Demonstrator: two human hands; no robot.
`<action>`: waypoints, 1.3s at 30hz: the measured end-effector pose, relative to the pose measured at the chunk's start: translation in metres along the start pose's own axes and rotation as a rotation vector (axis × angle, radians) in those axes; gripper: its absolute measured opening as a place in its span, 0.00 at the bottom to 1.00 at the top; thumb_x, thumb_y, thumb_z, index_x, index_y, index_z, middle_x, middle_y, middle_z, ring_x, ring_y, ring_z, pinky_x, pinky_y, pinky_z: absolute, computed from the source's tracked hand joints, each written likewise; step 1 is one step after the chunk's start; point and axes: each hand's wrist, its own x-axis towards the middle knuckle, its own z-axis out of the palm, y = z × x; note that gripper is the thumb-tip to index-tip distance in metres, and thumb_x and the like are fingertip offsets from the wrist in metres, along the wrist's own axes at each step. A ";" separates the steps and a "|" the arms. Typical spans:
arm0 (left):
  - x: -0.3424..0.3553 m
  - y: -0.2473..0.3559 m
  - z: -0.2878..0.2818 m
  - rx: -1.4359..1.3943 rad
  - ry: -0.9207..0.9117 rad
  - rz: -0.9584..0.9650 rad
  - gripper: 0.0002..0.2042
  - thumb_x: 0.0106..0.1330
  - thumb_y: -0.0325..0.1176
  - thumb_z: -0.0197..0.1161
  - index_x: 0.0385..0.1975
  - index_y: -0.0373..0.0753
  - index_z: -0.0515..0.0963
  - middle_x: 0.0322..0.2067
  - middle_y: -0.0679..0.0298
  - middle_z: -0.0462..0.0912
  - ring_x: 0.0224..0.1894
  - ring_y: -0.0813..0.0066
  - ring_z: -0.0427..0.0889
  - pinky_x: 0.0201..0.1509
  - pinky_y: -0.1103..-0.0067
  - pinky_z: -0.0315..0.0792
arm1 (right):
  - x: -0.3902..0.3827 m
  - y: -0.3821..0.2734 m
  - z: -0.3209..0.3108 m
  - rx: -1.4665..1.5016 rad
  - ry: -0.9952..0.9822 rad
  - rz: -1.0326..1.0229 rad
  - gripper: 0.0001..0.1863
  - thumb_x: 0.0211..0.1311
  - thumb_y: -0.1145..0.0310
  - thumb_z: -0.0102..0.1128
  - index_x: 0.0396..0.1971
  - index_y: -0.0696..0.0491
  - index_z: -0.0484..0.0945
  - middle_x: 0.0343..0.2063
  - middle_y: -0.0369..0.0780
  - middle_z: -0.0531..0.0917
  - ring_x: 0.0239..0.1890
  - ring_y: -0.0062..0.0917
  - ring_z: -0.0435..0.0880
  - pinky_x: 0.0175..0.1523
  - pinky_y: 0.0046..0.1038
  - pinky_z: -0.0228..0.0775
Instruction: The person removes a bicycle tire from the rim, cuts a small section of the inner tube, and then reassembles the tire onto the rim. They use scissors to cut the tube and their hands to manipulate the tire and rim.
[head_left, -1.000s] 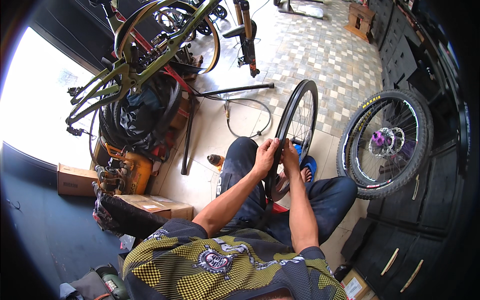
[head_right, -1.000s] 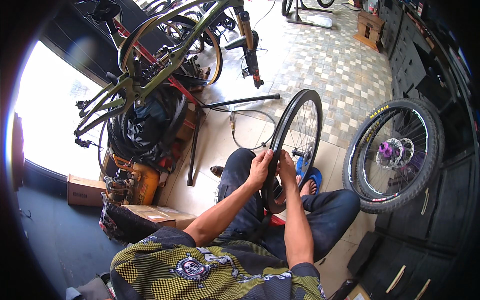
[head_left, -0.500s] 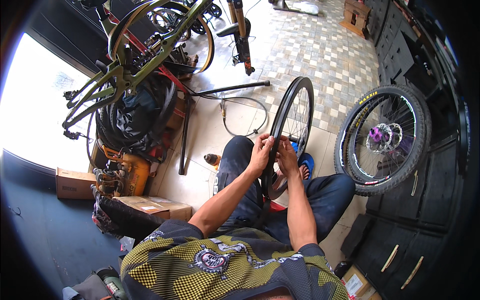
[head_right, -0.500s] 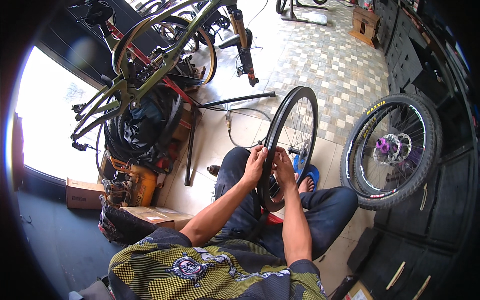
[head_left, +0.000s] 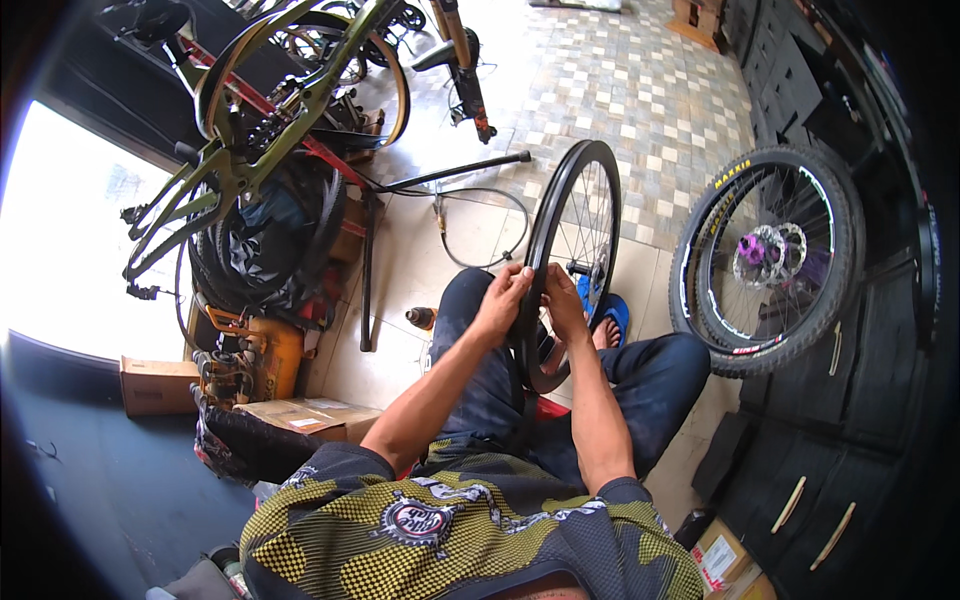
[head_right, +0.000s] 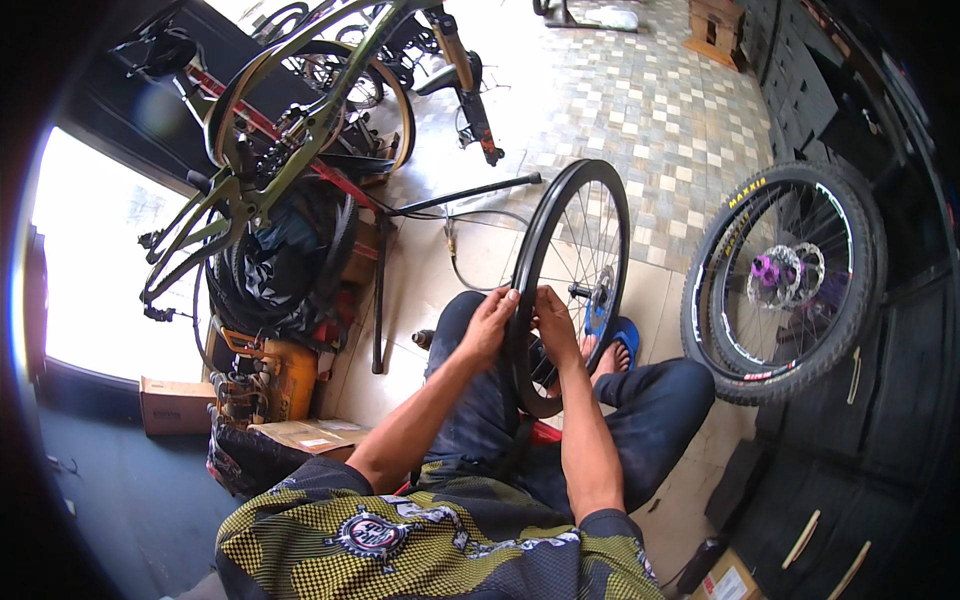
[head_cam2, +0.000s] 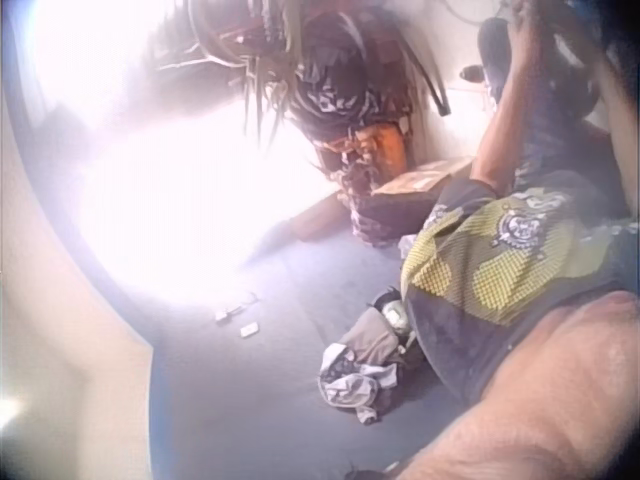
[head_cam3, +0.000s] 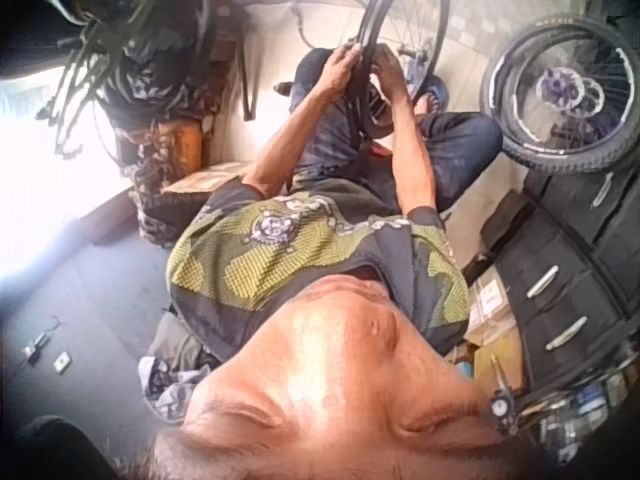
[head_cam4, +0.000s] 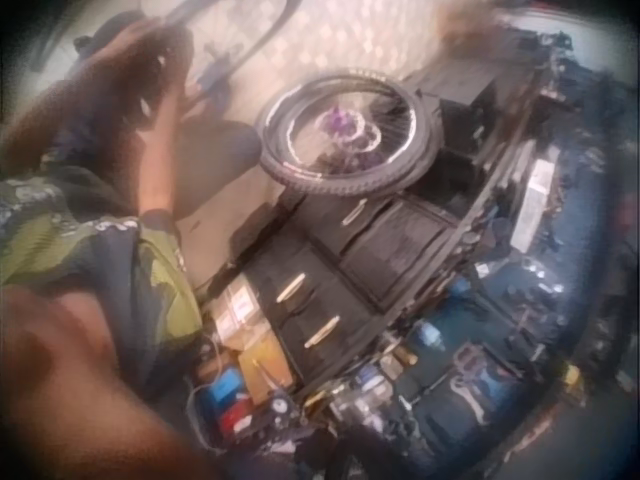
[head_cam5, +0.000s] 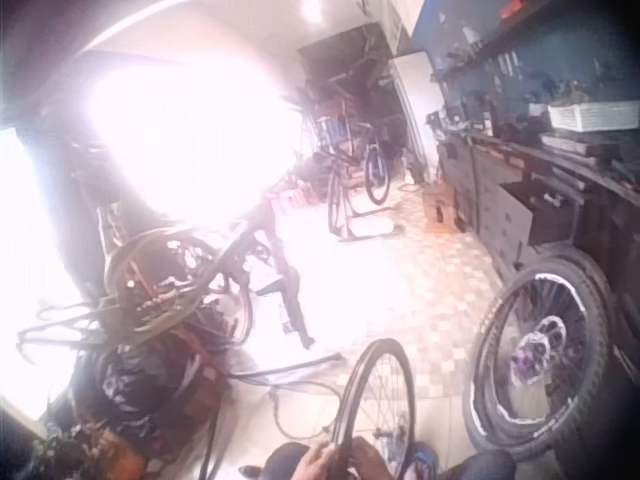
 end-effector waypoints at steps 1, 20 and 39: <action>0.003 0.005 -0.007 0.051 -0.021 0.005 0.21 0.80 0.47 0.62 0.65 0.43 0.71 0.40 0.65 0.84 0.41 0.78 0.86 0.39 0.78 0.84 | -0.002 0.000 -0.002 -0.003 -0.011 -0.016 0.17 0.83 0.48 0.52 0.51 0.46 0.81 0.33 0.25 0.82 0.32 0.08 0.77 0.35 0.15 0.67; 0.072 0.176 0.047 2.065 -1.167 0.745 0.26 0.59 0.55 0.74 0.55 0.54 0.83 0.68 0.64 0.76 0.78 0.63 0.63 0.80 0.57 0.58 | -0.012 -0.044 -0.016 -0.679 -0.049 -0.061 0.13 0.76 0.55 0.64 0.52 0.44 0.85 0.36 0.35 0.89 0.30 0.29 0.82 0.42 0.31 0.76; 0.058 0.167 0.046 2.123 -1.068 0.557 0.21 0.63 0.48 0.72 0.56 0.54 0.81 0.67 0.72 0.76 0.79 0.66 0.62 0.73 0.47 0.59 | -0.002 -0.030 -0.020 -0.388 -0.164 0.016 0.12 0.75 0.59 0.66 0.52 0.46 0.84 0.34 0.33 0.83 0.32 0.21 0.74 0.49 0.30 0.70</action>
